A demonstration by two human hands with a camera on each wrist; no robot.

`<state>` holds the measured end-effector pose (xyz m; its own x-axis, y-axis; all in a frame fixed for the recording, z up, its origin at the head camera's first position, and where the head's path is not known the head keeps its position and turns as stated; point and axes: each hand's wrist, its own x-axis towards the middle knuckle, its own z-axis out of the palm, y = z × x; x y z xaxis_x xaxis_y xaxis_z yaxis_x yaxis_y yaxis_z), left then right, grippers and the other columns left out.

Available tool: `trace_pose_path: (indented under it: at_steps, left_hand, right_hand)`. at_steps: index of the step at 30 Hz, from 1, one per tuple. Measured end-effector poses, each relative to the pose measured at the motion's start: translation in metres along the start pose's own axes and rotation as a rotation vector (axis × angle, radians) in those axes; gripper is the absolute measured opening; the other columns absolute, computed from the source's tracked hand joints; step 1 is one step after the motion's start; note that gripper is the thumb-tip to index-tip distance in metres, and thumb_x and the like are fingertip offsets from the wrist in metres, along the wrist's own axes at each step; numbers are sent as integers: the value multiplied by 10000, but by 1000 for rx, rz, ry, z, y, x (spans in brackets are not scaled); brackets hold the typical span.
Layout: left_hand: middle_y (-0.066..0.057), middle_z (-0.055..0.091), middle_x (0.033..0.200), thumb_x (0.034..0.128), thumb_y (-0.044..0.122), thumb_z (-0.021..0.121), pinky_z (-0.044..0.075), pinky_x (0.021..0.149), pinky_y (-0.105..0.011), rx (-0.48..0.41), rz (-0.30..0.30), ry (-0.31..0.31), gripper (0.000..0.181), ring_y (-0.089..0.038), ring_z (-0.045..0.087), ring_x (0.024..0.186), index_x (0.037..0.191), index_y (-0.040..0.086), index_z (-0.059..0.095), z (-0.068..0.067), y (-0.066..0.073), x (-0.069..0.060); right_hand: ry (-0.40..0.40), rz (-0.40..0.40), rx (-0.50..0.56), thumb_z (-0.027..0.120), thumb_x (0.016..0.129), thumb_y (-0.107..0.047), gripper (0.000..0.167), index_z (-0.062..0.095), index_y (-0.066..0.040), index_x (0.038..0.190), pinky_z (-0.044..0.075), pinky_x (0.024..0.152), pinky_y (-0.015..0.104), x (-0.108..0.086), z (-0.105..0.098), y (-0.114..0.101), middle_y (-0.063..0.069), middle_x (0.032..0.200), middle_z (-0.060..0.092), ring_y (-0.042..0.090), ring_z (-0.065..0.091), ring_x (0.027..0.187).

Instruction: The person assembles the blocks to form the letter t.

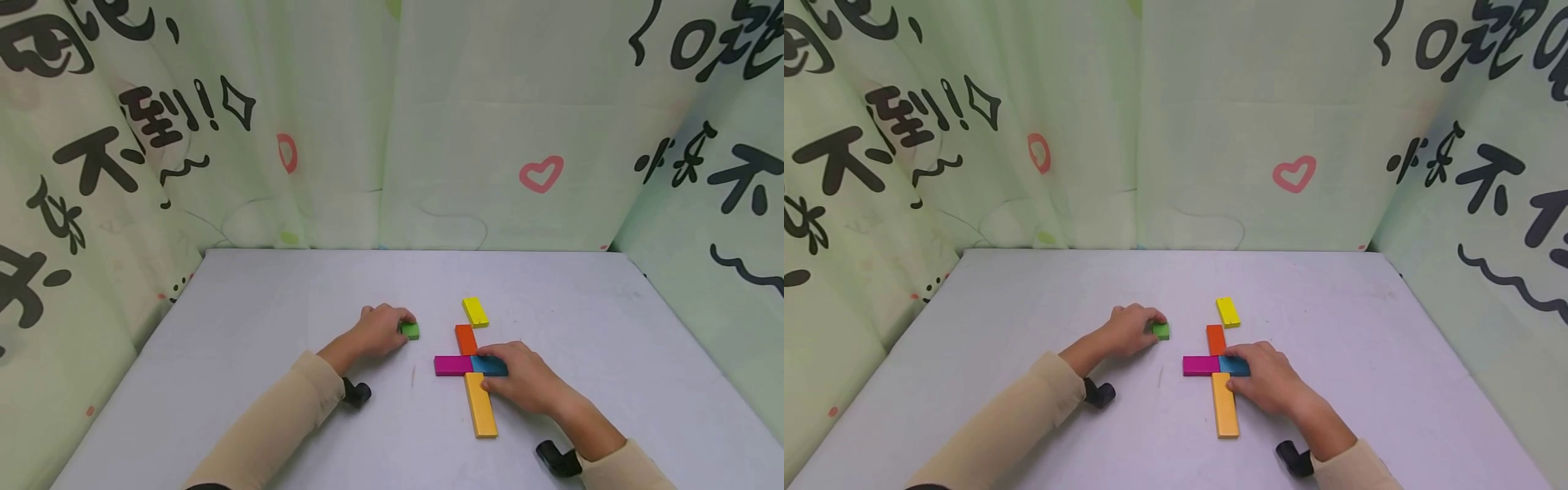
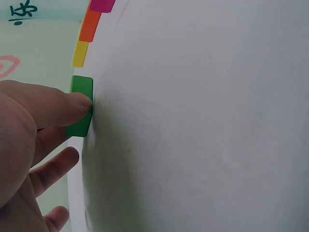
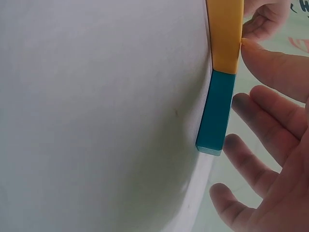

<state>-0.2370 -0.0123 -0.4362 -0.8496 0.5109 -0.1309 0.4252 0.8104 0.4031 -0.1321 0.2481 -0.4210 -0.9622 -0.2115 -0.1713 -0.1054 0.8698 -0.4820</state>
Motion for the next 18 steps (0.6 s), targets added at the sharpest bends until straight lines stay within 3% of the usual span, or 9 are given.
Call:
trace_pose_path:
  at_steps: [18]
  left_hand:
    - [61,663,1101,900,204,751,313,987,-502,8,84,-13,335,-178,531,1097,1226,159,693,5,-2,-25]
  right_hand:
    - [-10,-3,-7,796,862,-242,502,642,-95,1316,485,944,523,0,-1,0,99,1269,586,318,497,1166]
